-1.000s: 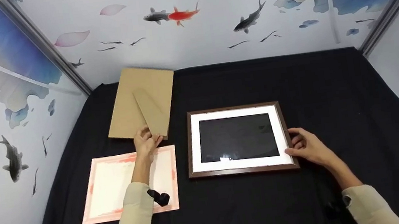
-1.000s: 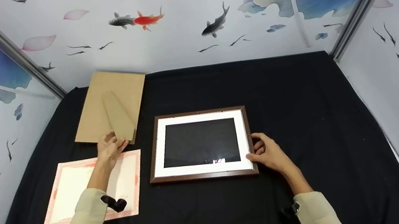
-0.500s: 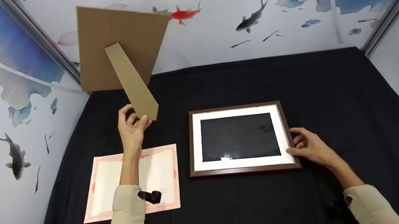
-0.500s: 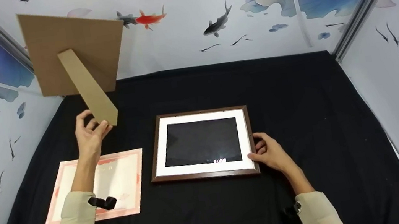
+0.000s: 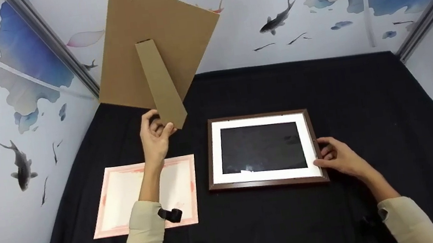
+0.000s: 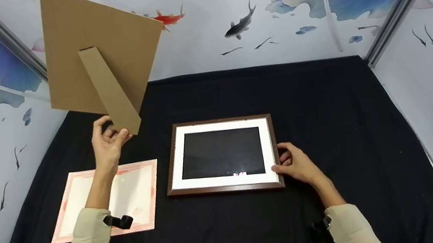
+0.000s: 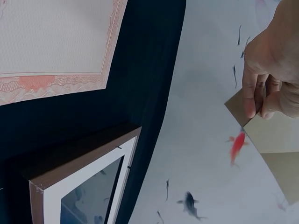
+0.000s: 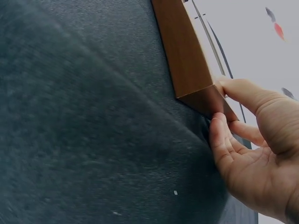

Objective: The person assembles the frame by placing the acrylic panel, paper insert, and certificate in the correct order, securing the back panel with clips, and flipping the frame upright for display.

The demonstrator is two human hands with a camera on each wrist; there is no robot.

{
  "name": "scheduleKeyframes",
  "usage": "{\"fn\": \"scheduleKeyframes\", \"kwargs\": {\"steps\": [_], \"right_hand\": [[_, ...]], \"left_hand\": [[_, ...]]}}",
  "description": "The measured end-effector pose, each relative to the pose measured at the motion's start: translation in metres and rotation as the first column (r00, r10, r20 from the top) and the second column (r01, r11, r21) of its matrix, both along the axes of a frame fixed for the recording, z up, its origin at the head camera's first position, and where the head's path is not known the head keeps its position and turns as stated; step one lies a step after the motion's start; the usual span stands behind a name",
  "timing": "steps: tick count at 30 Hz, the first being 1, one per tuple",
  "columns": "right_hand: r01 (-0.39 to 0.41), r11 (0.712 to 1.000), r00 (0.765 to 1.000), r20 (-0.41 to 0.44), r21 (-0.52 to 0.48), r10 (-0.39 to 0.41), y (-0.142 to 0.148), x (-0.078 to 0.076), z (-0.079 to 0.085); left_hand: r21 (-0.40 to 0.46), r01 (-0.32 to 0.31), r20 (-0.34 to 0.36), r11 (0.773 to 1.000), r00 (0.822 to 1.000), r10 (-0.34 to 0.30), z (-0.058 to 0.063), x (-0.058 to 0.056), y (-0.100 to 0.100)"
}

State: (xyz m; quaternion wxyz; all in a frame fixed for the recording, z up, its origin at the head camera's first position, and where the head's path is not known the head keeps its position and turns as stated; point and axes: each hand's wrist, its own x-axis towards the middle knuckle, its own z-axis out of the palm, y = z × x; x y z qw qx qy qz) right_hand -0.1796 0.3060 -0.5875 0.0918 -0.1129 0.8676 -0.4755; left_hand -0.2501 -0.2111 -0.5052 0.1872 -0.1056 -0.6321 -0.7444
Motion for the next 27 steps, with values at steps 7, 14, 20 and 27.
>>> {"fn": "scheduleKeyframes", "kwargs": {"steps": [7, 14, 20, 27], "right_hand": [[-0.014, 0.999, 1.0, 0.0, 0.034, 0.014, 0.002, -0.004, 0.002], [-0.041, 0.998, 0.999, 0.016, 0.037, 0.04, 0.004, -0.007, 0.004], [-0.088, 0.996, 0.996, 0.023, -0.025, 0.089, 0.017, -0.017, 0.013], [-0.041, 0.981, 0.998, 0.042, -0.19, 0.05, 0.037, -0.028, 0.028]], "left_hand": [[-0.033, 0.03, -0.003, 0.999, 1.0, -0.03, -0.004, 0.004, 0.009], [-0.063, 0.039, 0.037, 0.997, 0.999, -0.037, -0.014, 0.01, 0.009], [-0.125, 0.029, 0.065, 0.992, 0.998, -0.021, -0.018, 0.014, 0.005], [-0.22, 0.053, 0.1, 0.974, 0.995, -0.031, -0.003, 0.027, 0.003]]}}
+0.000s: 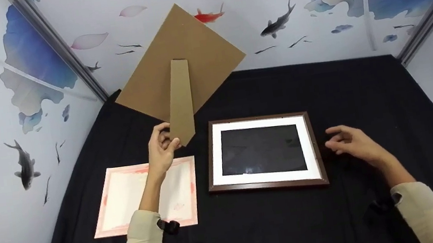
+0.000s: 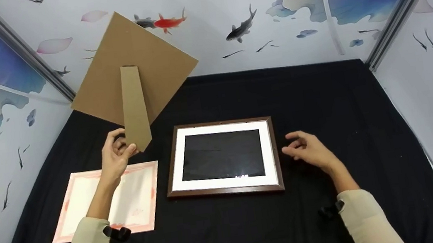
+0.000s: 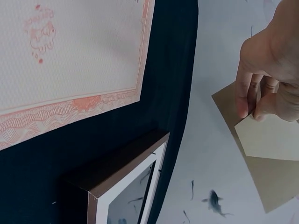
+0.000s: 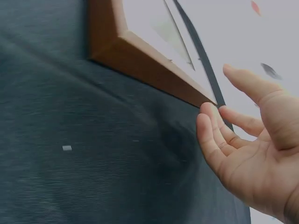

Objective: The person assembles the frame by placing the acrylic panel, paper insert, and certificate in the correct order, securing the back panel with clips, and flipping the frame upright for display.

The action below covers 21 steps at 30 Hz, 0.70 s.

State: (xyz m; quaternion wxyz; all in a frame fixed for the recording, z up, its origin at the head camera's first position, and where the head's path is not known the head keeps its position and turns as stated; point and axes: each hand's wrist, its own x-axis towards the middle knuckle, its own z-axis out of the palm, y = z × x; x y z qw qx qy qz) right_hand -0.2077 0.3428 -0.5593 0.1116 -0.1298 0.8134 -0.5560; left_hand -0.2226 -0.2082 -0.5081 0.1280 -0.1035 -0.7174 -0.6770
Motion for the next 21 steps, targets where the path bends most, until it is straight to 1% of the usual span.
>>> {"fn": "scheduleKeyframes", "kwargs": {"steps": [3, 7, 10, 14, 17, 21], "right_hand": [[0.019, 0.998, 1.0, -0.011, -0.053, -0.019, 0.004, -0.005, 0.007], [0.034, 0.995, 0.998, -0.051, -0.094, -0.039, 0.002, -0.015, 0.018], [0.034, 0.991, 0.995, -0.084, -0.132, -0.045, -0.003, -0.023, 0.026], [0.044, 0.977, 0.99, -0.122, -0.21, -0.071, -0.012, -0.033, 0.038], [0.031, 0.958, 0.984, -0.16, -0.284, -0.079, -0.022, -0.042, 0.05], [-0.047, 0.927, 0.976, -0.213, -0.371, -0.036, -0.036, -0.051, 0.065]], "left_hand": [[-0.026, 0.01, 0.011, 1.0, 1.0, -0.01, -0.004, 0.0, -0.003], [-0.035, 0.038, 0.016, 0.999, 0.999, -0.037, -0.016, -0.008, -0.005], [-0.052, 0.072, 0.011, 0.996, 0.997, -0.071, -0.006, -0.005, 0.0], [-0.089, 0.114, 0.004, 0.989, 0.993, -0.114, 0.01, 0.003, 0.011], [-0.11, 0.133, 0.001, 0.985, 0.991, -0.134, 0.01, 0.002, 0.016], [-0.134, 0.155, 0.0, 0.979, 0.988, -0.157, 0.008, 0.002, 0.023]]}}
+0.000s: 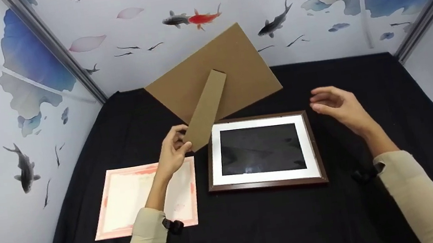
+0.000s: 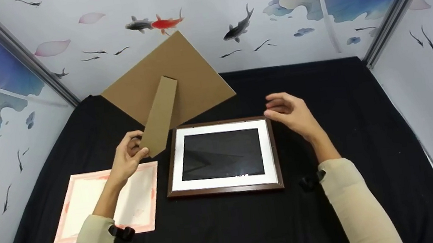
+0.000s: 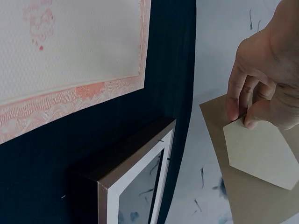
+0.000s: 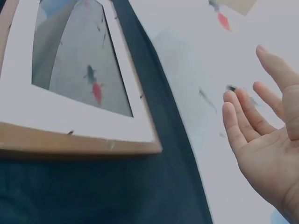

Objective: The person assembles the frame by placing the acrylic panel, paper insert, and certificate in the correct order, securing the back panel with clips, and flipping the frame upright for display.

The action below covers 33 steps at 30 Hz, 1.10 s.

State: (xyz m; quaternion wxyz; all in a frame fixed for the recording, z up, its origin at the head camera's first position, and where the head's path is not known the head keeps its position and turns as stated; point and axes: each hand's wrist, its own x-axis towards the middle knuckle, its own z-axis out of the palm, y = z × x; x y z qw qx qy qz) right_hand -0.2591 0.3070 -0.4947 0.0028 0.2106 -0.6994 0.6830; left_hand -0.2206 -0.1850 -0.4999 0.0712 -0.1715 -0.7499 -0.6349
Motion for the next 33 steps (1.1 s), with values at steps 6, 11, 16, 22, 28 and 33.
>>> {"fn": "scheduleKeyframes", "kwargs": {"steps": [6, 11, 16, 22, 28, 33], "right_hand": [[-0.04, 0.999, 0.996, -0.075, -0.007, 0.039, -0.02, -0.01, 0.017], [-0.008, 0.999, 0.995, -0.101, 0.036, 0.011, -0.035, -0.014, 0.022], [0.004, 0.999, 0.989, -0.147, 0.037, 0.002, -0.046, -0.016, 0.022], [0.1, 0.99, 0.974, -0.212, 0.101, -0.077, -0.054, -0.016, 0.021], [0.161, 0.976, 0.955, -0.274, 0.145, -0.117, -0.057, -0.015, 0.022], [0.173, 0.977, 0.954, -0.269, 0.125, -0.134, -0.055, -0.011, 0.019]], "left_hand": [[-0.056, 0.039, -0.017, 0.998, 0.999, -0.04, 0.0, 0.0, 0.01], [-0.125, 0.037, -0.036, 0.991, 0.998, -0.042, 0.003, 0.003, 0.016], [-0.162, 0.044, -0.039, 0.986, 0.998, -0.051, 0.004, 0.005, 0.02], [-0.16, 0.079, -0.021, 0.984, 0.996, -0.083, 0.004, 0.005, 0.023], [-0.119, 0.08, -0.025, 0.99, 0.996, -0.084, 0.006, 0.004, 0.023], [-0.06, 0.071, -0.027, 0.996, 0.997, -0.072, 0.005, 0.0, 0.023]]}}
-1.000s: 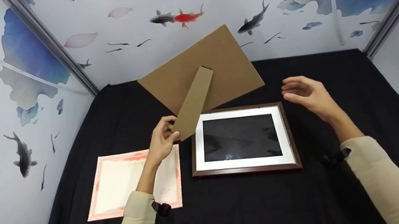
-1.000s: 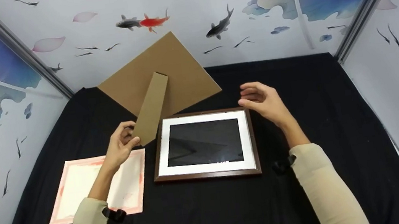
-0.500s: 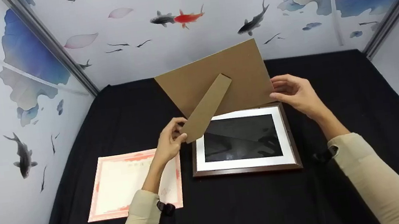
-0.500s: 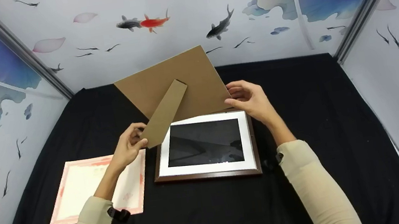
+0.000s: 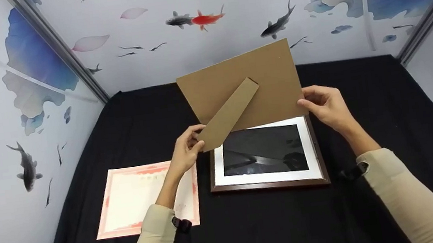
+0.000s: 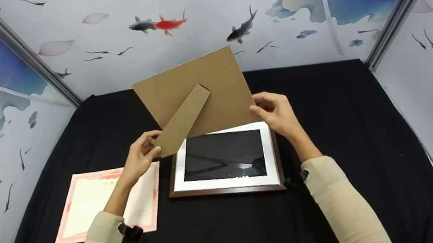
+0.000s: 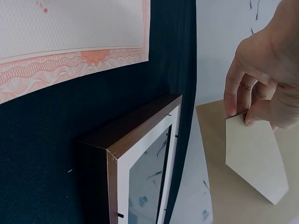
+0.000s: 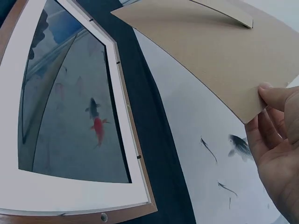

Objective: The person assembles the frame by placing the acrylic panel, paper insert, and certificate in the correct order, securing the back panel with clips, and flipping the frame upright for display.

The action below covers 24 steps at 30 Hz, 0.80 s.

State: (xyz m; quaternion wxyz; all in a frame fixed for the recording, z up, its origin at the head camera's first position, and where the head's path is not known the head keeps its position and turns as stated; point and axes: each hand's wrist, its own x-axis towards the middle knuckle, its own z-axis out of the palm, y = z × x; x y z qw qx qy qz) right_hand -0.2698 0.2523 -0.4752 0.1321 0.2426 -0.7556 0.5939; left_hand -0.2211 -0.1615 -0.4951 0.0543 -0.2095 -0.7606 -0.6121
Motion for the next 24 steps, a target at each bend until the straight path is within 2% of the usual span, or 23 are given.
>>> {"fn": "scheduleKeyframes", "kwargs": {"steps": [8, 13, 18, 24], "right_hand": [[0.026, 0.996, 0.998, 0.059, -0.087, -0.021, 0.011, 0.012, -0.014], [0.085, 0.988, 0.986, 0.152, -0.125, -0.066, 0.02, 0.022, -0.026], [0.129, 0.977, 0.962, 0.26, -0.171, -0.081, 0.028, 0.032, -0.038], [0.129, 0.97, 0.944, 0.326, -0.205, -0.056, 0.037, 0.044, -0.055]], "left_hand": [[0.074, -0.028, 0.055, 0.997, 0.998, 0.024, -0.004, -0.001, 0.003], [0.107, -0.048, 0.106, 0.993, 0.994, 0.037, -0.008, -0.003, 0.008], [0.114, -0.048, 0.091, 0.992, 0.995, 0.038, -0.007, -0.005, 0.014], [0.09, -0.027, 0.087, 0.996, 0.996, 0.02, -0.005, -0.001, 0.019]]}}
